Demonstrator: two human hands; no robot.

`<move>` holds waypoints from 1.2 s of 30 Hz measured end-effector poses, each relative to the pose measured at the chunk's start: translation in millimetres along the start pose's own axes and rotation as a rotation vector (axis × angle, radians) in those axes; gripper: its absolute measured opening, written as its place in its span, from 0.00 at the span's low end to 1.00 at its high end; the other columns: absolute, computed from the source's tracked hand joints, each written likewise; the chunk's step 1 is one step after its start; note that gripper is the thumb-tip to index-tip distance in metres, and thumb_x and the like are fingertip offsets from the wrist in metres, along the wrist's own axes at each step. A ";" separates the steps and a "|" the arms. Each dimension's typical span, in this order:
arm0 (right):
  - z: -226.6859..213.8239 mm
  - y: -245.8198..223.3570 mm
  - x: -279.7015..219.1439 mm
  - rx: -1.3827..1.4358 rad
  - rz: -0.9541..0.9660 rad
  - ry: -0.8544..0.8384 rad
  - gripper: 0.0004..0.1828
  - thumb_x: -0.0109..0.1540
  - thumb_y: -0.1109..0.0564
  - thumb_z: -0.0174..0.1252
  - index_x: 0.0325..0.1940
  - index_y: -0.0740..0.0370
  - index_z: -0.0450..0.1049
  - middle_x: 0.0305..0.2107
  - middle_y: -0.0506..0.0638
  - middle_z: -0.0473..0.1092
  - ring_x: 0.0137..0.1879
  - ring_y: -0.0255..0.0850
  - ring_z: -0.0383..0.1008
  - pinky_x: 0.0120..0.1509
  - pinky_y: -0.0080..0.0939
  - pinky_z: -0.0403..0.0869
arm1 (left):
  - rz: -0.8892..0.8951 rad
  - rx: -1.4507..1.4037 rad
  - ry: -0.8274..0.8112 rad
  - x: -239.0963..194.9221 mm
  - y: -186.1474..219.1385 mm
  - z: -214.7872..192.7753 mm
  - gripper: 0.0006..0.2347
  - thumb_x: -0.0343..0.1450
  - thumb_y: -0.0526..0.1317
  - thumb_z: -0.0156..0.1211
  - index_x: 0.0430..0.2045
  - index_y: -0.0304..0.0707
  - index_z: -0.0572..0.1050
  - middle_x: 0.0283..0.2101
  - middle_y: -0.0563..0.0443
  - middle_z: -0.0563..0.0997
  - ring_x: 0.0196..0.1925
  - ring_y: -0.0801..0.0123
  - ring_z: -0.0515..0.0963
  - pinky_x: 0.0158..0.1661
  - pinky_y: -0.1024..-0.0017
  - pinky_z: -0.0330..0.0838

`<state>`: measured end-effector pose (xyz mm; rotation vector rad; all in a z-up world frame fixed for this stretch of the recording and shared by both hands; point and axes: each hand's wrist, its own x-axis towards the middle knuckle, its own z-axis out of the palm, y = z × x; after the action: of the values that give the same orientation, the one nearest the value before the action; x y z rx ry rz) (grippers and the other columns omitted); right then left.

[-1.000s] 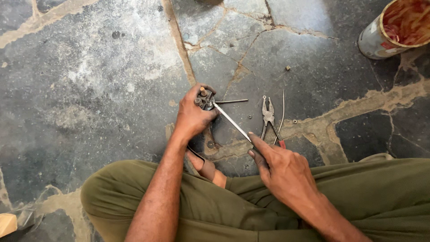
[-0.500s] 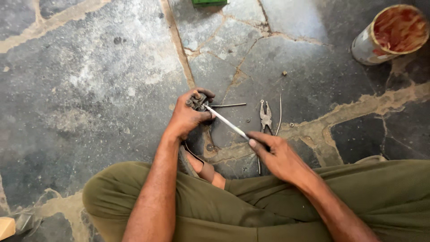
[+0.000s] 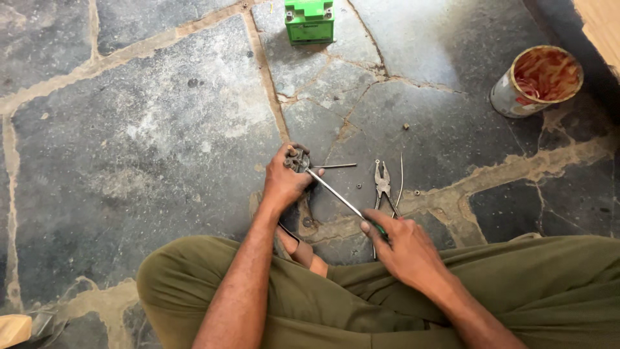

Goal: The person sits on the floor and uses pliers and a screwdriver to work on a small mechanical component. They repeatedly grip and twist parts of the object, occasionally switching between tools to adjust or remove pieces.

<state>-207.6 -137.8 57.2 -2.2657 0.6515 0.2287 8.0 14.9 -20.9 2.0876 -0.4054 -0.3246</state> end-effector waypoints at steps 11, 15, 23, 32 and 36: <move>-9.4 -10.0 0.3 -0.025 -0.076 0.038 0.20 0.63 0.44 0.57 0.55 0.50 0.78 0.26 0.64 0.76 0.36 0.62 0.78 0.42 0.58 0.74 | 0.042 -0.003 0.028 -5.4 10.2 3.8 0.21 0.54 0.40 0.80 0.37 0.39 0.76 0.30 0.51 0.82 0.33 0.67 0.80 0.38 0.67 0.76; -0.7 -8.1 1.2 -0.081 -0.058 0.068 0.21 0.63 0.44 0.57 0.58 0.48 0.77 0.27 0.64 0.76 0.37 0.63 0.78 0.42 0.59 0.74 | 0.049 0.041 0.071 -5.0 12.3 4.9 0.21 0.54 0.41 0.81 0.36 0.37 0.76 0.31 0.46 0.82 0.34 0.58 0.81 0.38 0.63 0.75; 24.2 10.7 10.9 -0.108 -0.137 0.180 0.19 0.61 0.46 0.59 0.55 0.47 0.78 0.26 0.63 0.77 0.37 0.63 0.78 0.40 0.61 0.75 | -0.047 0.076 0.039 -0.4 18.7 4.9 0.22 0.55 0.40 0.79 0.38 0.37 0.74 0.39 0.41 0.81 0.43 0.46 0.80 0.43 0.56 0.73; 55.1 58.2 29.9 -0.580 -0.238 0.290 0.32 0.57 0.48 0.63 0.68 0.36 0.73 0.28 0.58 0.77 0.26 0.55 0.79 0.28 0.55 0.75 | 0.000 0.097 0.052 8.4 8.7 14.5 0.18 0.58 0.33 0.65 0.43 0.38 0.72 0.47 0.40 0.79 0.51 0.40 0.77 0.48 0.53 0.72; 74.5 99.0 47.3 -0.466 -0.253 0.351 0.28 0.57 0.46 0.64 0.63 0.41 0.74 0.29 0.56 0.78 0.28 0.52 0.81 0.31 0.53 0.77 | 0.017 0.074 0.081 10.9 3.9 17.2 0.15 0.61 0.33 0.64 0.41 0.37 0.72 0.47 0.40 0.79 0.52 0.40 0.77 0.49 0.52 0.71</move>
<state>-216.1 -160.8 -73.2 -2.8453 0.5144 -0.1644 10.7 -4.6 -27.1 2.1608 -0.3922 -0.2166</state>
